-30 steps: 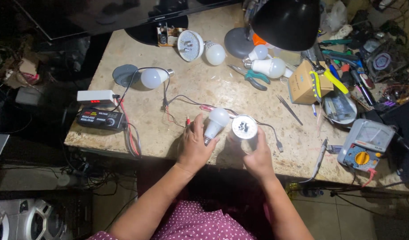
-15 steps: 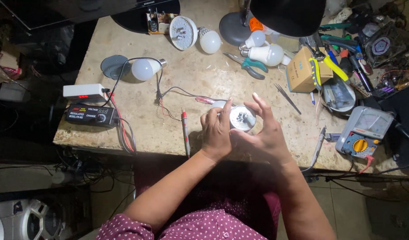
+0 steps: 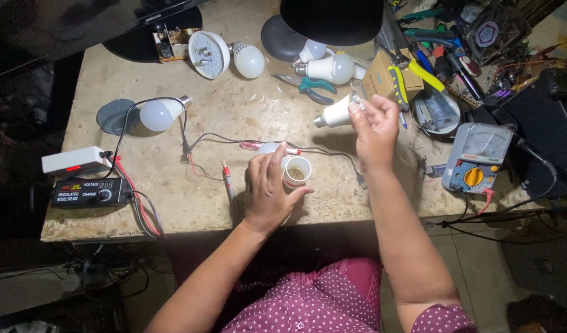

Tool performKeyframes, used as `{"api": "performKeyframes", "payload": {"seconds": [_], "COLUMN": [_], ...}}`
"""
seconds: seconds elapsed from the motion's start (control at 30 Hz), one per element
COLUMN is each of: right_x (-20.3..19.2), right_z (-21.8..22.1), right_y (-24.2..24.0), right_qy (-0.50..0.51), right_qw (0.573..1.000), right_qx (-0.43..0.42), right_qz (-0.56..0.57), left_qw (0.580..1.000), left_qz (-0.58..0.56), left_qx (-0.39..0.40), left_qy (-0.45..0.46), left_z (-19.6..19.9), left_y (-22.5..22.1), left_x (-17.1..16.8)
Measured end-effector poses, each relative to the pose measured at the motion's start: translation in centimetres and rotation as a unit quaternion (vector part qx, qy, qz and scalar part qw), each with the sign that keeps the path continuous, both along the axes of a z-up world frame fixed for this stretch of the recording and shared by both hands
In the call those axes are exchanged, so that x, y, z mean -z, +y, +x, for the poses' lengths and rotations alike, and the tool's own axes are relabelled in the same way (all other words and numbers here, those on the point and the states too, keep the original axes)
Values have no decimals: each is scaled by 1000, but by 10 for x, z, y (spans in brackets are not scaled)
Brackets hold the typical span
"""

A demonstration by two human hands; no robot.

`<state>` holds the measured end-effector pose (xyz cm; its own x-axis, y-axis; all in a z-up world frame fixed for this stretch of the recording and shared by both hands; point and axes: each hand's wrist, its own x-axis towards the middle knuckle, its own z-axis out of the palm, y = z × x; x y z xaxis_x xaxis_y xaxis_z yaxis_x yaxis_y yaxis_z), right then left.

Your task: Testing LED strips and light bulbs using a power supply and multimeter at a repair bench.

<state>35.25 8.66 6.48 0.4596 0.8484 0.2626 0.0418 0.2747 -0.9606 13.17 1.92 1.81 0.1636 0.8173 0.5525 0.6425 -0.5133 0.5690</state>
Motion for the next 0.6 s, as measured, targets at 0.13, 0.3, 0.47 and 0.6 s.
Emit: {"api": "performKeyframes", "payload": {"seconds": [0.13,0.3,0.47,0.6], "right_x": [49,73,43,6], "right_z": [12,10,13,-11], "right_y": [30,54,32,-32], "right_qy": [40,-4,-41,-194], "right_qw": [993,988,980,978], "right_qx": [25,3,-30,14], "right_qz": [-106,-153,-191,-80], "left_qw": [998,983,982,982], "left_qz": [-25,-100,-163,-181], "left_qx": [-26,-85,-61,-49], "left_qy": [56,127,67,-5], "left_z": [-17,-27,-35,-38], "left_y": [-3,10,19,28], "left_x": [1,2,-8,-15]}}
